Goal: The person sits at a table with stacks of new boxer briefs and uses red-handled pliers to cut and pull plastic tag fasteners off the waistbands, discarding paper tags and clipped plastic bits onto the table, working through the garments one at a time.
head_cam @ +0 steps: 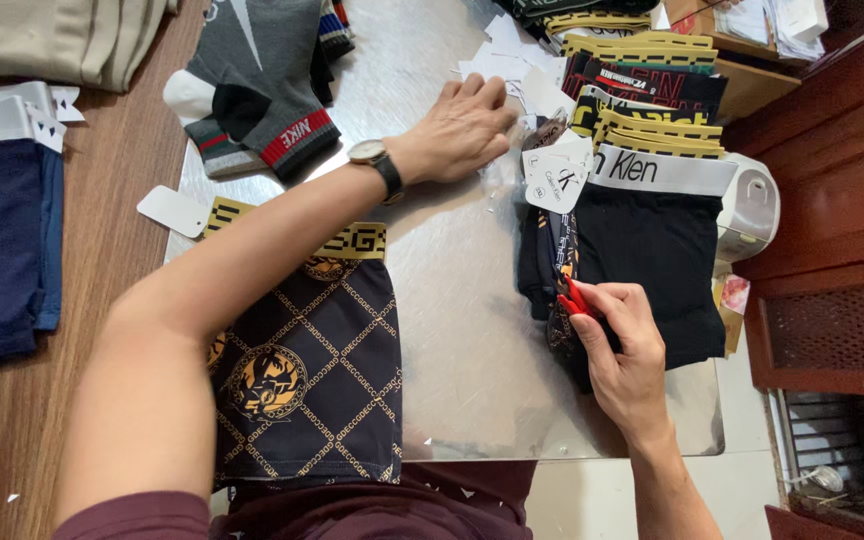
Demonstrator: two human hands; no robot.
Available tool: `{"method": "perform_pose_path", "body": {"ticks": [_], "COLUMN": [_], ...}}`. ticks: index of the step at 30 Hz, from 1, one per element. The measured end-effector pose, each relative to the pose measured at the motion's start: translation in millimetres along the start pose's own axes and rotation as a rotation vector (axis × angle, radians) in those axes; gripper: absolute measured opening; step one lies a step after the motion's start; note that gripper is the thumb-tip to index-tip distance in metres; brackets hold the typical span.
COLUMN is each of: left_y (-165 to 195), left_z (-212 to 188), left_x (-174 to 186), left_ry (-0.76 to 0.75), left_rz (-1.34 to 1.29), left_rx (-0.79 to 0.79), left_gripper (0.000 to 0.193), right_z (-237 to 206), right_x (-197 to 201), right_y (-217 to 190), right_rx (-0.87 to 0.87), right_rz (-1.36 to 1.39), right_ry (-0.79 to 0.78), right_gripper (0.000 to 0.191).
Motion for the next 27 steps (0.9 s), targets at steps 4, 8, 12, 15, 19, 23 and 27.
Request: {"method": "perform_pose_path", "body": {"ticks": [4, 8, 12, 15, 19, 23, 27], "left_y": [-9, -12, 0, 7, 1, 1, 12], "left_z": [-19, -21, -4, -4, -12, -15, -17], "left_x": [4, 4, 2, 7, 18, 22, 22], "left_ry": [-0.062, 0.155, 0.218, 0.111, -0.168, 0.130, 0.333], "left_rz": [-0.070, -0.141, -0.027, 0.022, -0.037, -0.101, -0.040], "left_rx": [0.029, -0.097, -0.171, -0.150, 0.008, -0.139, -0.281], "left_gripper": [0.034, 0.045, 0.049, 0.036, 0.037, 0.036, 0.038], "right_z": [-1, 0, -1, -1, 0, 1, 2], "right_x": [1, 1, 1, 1, 1, -1, -2], "right_y": [1, 1, 0, 2, 5, 5, 5], "right_rx": [-0.002, 0.024, 0.008, 0.023, 0.039, 0.002, 0.004], "right_rz": [0.005, -0.007, 0.018, 0.009, 0.001, -0.001, -0.025], "right_ry": [0.003, 0.000, 0.012, 0.014, 0.003, 0.005, 0.002], "right_gripper": [0.030, 0.029, 0.030, 0.029, 0.029, 0.029, 0.030]}}
Point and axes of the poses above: each hand's wrist, its own z-axis towards the middle knuckle, its own x-axis out of the back of the hand, y = z × x, the point moved 1 cm from there along z, towards the middle knuckle, and after that the axes turned 14 degrees about z, right-handed, at the moved point
